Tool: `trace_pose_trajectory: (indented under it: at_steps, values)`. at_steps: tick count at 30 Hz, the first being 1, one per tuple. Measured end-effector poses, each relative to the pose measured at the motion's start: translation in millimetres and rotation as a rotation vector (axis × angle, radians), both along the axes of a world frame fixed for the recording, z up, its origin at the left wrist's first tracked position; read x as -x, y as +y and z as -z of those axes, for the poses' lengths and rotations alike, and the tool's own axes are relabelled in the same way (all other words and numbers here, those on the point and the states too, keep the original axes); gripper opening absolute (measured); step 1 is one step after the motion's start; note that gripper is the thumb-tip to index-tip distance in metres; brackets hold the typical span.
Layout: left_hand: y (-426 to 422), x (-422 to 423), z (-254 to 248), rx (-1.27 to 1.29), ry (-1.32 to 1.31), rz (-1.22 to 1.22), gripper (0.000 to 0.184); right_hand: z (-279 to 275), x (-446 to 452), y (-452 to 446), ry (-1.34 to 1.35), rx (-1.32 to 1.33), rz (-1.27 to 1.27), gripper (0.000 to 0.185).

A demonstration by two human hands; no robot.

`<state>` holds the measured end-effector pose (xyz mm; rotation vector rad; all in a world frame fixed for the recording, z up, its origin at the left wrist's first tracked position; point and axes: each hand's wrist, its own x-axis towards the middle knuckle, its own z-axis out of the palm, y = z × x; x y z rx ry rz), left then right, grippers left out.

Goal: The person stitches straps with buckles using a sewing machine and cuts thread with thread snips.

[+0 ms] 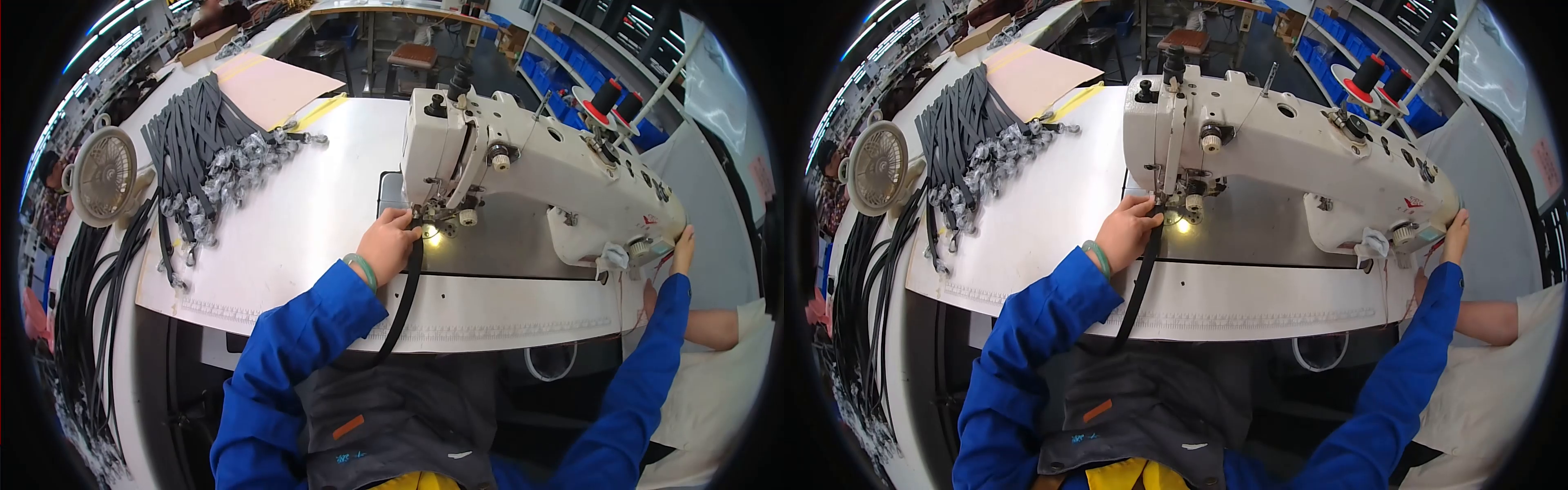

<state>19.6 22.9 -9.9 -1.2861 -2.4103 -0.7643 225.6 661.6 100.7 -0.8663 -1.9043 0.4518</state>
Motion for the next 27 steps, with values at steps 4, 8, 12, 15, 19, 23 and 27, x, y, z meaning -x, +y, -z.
trace_pose_trajectory:
  at_steps: [4,8,12,15,19,23,27]
  values:
    - [2,2,-1,0.012,0.031,-0.005,0.03,-34,8,9,-0.308,-0.114,0.026,0.06]
    - [3,4,1,-0.001,0.032,-0.012,0.03,-51,14,26,-0.431,-0.114,0.028,0.058]
    - [1,0,2,0.004,0.03,-0.006,0.031,-15,-2,36,-0.321,-0.124,0.127,0.055]
    - [3,3,-2,0.002,0.02,-0.001,0.032,41,-4,-2,0.102,-0.176,0.171,0.051]
    - [1,2,-2,0.0,0.015,-0.015,0.033,53,-1,-24,0.349,0.211,-0.035,0.051]
    - [2,3,2,-0.024,0.018,-0.008,0.031,33,-11,-1,0.147,0.15,0.023,0.054]
    - [3,5,2,-0.031,0.008,0.004,0.029,-10,1,3,-0.089,-0.232,0.01,0.055]
